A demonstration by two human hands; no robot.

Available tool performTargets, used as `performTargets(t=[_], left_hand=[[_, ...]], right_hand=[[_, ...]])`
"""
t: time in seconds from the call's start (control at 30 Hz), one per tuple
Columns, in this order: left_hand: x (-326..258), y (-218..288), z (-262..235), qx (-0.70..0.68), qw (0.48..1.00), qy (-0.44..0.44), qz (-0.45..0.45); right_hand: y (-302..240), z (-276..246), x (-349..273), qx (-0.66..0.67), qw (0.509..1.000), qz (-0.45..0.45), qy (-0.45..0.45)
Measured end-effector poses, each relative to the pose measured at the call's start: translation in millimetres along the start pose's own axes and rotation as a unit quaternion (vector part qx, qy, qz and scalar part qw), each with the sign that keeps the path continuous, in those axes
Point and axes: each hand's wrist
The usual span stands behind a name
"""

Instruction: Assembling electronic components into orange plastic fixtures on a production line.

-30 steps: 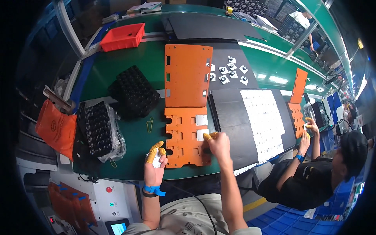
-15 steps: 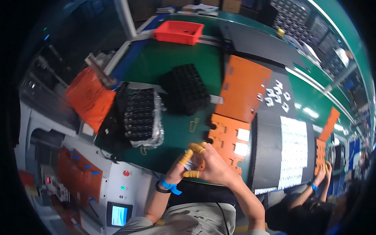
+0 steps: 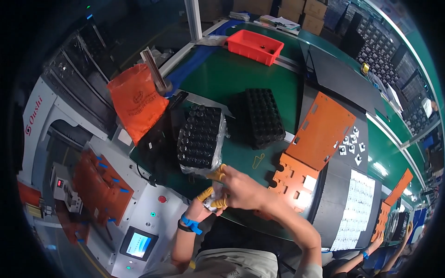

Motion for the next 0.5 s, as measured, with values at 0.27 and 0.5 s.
performTargets(t=[0.27,0.5], left_hand=[[-8,2,-3,-0.040,0.999,0.000,0.024],[-10,-5,6,0.027,0.996,0.017,0.081]], right_hand=[[30,-62,128,-0.117,0.932,0.106,0.326],[51,-61,171,-0.251,0.891,0.205,0.319]])
Point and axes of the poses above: each hand's wrist, its own x-axis towards the middle knuckle, its own z-axis out of the palm, y = z × x, and after that the axes turned 13 degrees about -y, right-handed
